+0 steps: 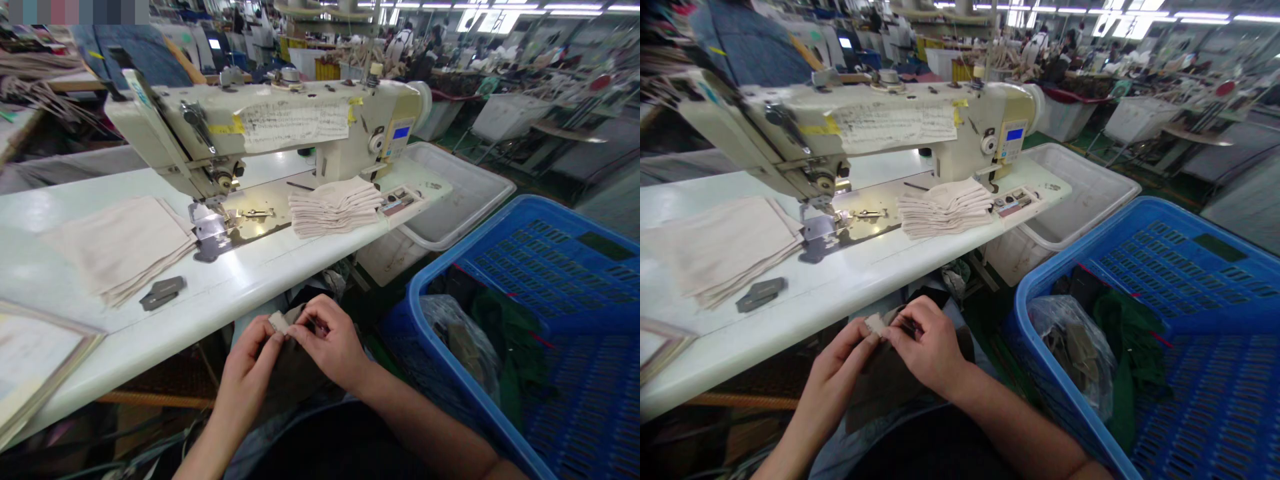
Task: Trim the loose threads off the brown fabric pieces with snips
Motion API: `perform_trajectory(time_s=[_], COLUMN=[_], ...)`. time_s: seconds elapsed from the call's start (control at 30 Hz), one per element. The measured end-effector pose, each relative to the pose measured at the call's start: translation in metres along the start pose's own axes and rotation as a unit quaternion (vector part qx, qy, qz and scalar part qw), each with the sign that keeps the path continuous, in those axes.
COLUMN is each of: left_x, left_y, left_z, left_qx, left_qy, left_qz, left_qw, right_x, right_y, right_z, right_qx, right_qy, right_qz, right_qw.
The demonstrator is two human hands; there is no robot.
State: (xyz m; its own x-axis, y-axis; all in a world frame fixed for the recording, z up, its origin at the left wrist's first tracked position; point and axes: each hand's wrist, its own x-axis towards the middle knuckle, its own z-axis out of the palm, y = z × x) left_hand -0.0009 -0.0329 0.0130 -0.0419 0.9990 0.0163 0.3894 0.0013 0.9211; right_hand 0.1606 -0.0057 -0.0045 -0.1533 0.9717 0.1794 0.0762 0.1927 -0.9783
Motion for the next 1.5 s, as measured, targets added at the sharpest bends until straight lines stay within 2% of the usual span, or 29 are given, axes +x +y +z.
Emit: perform_trajectory(time_s=[0.07, 0.2, 0.33, 0.5, 0.63, 0.73, 0.8, 0.87, 1.0, 1.1, 1.2, 1.3, 1.4, 1.5], left_x=[0.0, 0.002, 0.003, 0.003, 0.002, 0.001, 0.0, -0.002, -0.006, -0.007, -0.006, -0.004, -0.003, -0.003], left_y=[0.0, -0.001, -0.002, 0.001, 0.0, -0.006, -0.008, -0.009, -0.003, 0.0, 0.001, 0.004, 0.009, 0.006], left_z=[-0.004, -0.013, -0.011, -0.006, -0.007, -0.003, 0.002, 0.008, 0.012, 0.009, 0.004, 0.001, 0.002, 0.003], left_qx=[0.008, -0.021, -0.034, -0.043, -0.134, -0.156, -0.148, -0.138, -0.114, -0.121, -0.145, -0.225, -0.304, -0.306], left_qy=[-0.009, -0.017, 0.011, -0.017, -0.06, -0.014, 0.038, 0.066, 0.066, 0.068, 0.038, 0.008, -0.015, -0.036], left_qz=[0.0, -0.053, -0.053, -0.035, -0.12, -0.128, -0.091, -0.058, -0.039, -0.048, -0.058, -0.097, -0.157, -0.186], left_qw=[1.0, 0.998, 0.998, 0.998, 0.982, 0.979, 0.984, 0.987, 0.991, 0.989, 0.987, 0.97, 0.94, 0.933], right_x=[0.0, 0.004, 0.002, -0.004, -0.001, 0.002, 0.002, 0.002, 0.0, 0.0, 0.001, 0.003, 0.005, 0.008], right_y=[0.003, 0.006, -0.003, -0.008, -0.006, -0.006, -0.007, -0.008, -0.01, -0.013, -0.015, -0.014, -0.01, -0.002], right_z=[-0.003, -0.013, -0.01, 0.002, -0.005, -0.009, -0.009, -0.007, -0.003, -0.006, -0.011, -0.016, -0.016, -0.015], right_qx=[-0.028, -0.015, 0.027, 0.029, 0.074, 0.075, 0.072, 0.075, 0.085, 0.107, 0.142, 0.185, 0.217, 0.165], right_qy=[0.019, 0.048, -0.014, -0.024, -0.053, -0.053, -0.043, -0.039, -0.049, -0.081, -0.129, -0.161, -0.149, -0.125], right_qz=[-0.044, 0.011, 0.086, 0.056, 0.107, 0.133, 0.139, 0.146, 0.162, 0.168, 0.176, 0.204, 0.236, 0.212], right_qw=[0.998, 0.999, 0.996, 0.998, 0.99, 0.987, 0.987, 0.986, 0.982, 0.977, 0.966, 0.948, 0.935, 0.955])
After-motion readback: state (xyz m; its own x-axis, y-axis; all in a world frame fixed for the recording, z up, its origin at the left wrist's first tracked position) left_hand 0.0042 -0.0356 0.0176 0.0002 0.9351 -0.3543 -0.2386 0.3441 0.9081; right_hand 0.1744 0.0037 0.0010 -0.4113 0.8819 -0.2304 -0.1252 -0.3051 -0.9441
